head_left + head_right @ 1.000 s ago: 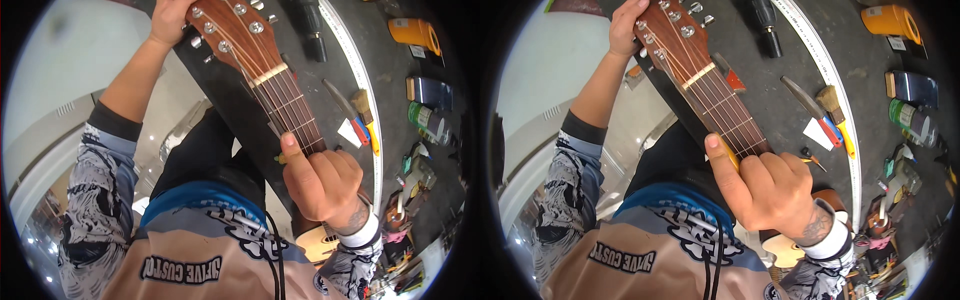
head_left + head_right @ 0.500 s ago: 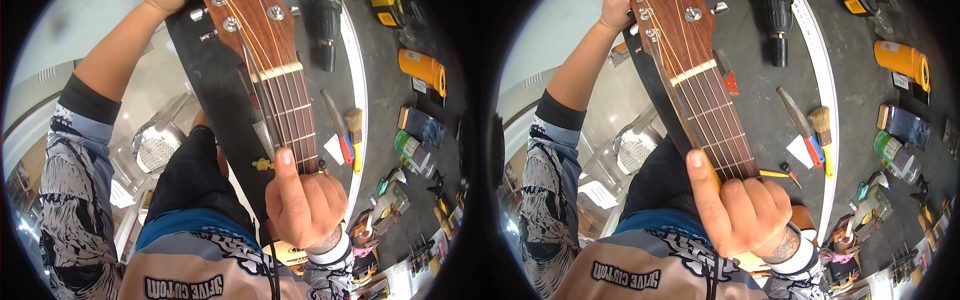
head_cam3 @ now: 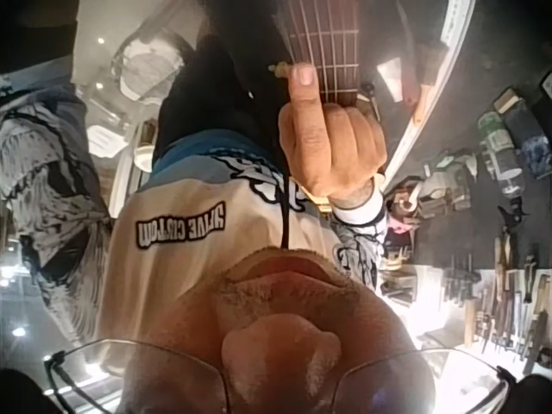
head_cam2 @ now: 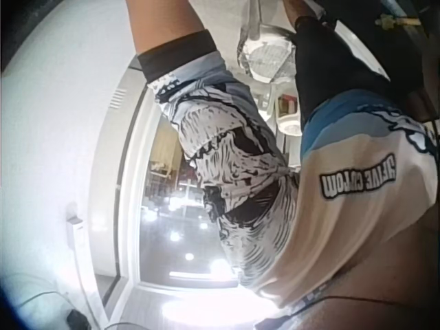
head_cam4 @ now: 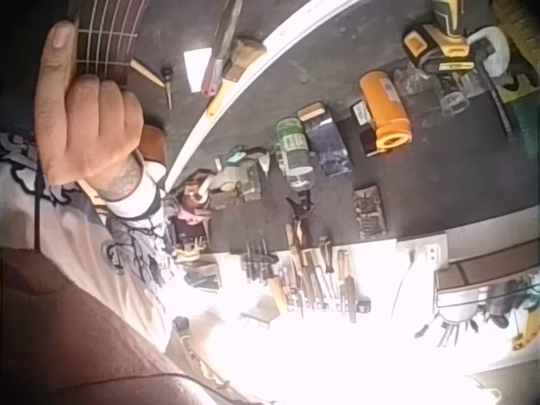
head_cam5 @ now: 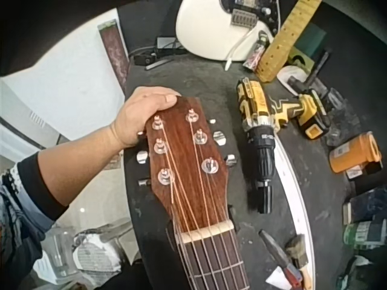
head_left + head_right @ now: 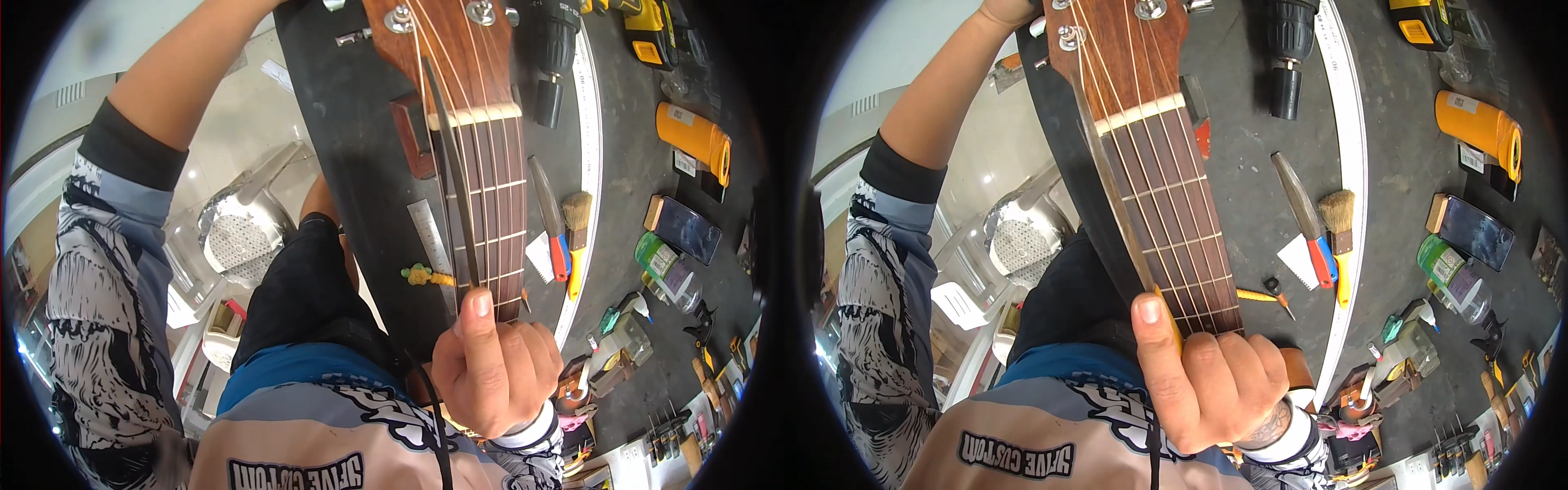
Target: Repairing and adjusting the nut and frets of a small acoustic guitar.
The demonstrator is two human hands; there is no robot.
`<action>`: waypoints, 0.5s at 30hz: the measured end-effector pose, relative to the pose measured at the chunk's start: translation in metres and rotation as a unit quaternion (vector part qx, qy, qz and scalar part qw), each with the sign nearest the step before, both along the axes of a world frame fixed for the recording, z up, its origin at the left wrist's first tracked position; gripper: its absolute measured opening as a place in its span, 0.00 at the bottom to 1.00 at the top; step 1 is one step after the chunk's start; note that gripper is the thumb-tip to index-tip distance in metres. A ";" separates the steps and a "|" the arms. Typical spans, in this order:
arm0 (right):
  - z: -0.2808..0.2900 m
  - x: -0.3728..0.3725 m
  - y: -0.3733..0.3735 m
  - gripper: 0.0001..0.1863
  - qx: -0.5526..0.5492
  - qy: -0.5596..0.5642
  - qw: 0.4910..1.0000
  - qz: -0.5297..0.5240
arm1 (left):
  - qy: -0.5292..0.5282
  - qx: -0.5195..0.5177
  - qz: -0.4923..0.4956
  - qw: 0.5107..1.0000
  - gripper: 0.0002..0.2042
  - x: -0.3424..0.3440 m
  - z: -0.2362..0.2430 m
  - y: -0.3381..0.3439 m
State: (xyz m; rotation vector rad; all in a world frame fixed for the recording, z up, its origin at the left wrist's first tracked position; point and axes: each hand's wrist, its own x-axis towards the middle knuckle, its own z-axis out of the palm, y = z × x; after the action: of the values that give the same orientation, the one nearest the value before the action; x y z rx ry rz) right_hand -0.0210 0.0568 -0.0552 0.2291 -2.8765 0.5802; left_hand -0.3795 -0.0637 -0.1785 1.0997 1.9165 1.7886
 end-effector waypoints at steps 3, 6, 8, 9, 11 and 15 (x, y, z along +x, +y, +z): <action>0.002 0.000 0.001 0.26 -0.002 -0.011 1.000 0.004 | 0.016 -0.016 -0.006 1.000 0.19 0.003 0.007 0.001; -0.001 -0.001 0.001 0.26 -0.002 0.000 1.000 0.008 | 0.029 -0.028 -0.008 0.999 0.19 0.001 0.006 0.000; -0.002 -0.006 0.000 0.25 0.001 0.006 1.000 -0.005 | 0.025 -0.036 -0.008 0.999 0.19 -0.001 0.002 0.001; -0.001 -0.009 0.000 0.25 0.000 0.006 1.000 -0.004 | 0.011 -0.010 -0.005 1.000 0.19 0.000 -0.001 0.003; 0.002 -0.013 0.001 0.24 -0.004 -0.011 1.000 0.003 | -0.004 0.016 0.000 1.000 0.19 0.000 -0.003 0.003; 0.005 -0.008 0.001 0.23 -0.010 -0.013 1.000 -0.004 | 0.075 -0.006 -0.012 0.997 0.19 -0.009 -0.003 0.000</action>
State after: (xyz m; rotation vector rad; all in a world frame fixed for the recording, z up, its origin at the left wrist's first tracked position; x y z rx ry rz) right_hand -0.0289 0.0579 -0.0506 0.2099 -2.8937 0.6145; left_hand -0.3881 -0.0639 -0.1817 1.2792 1.9859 1.7230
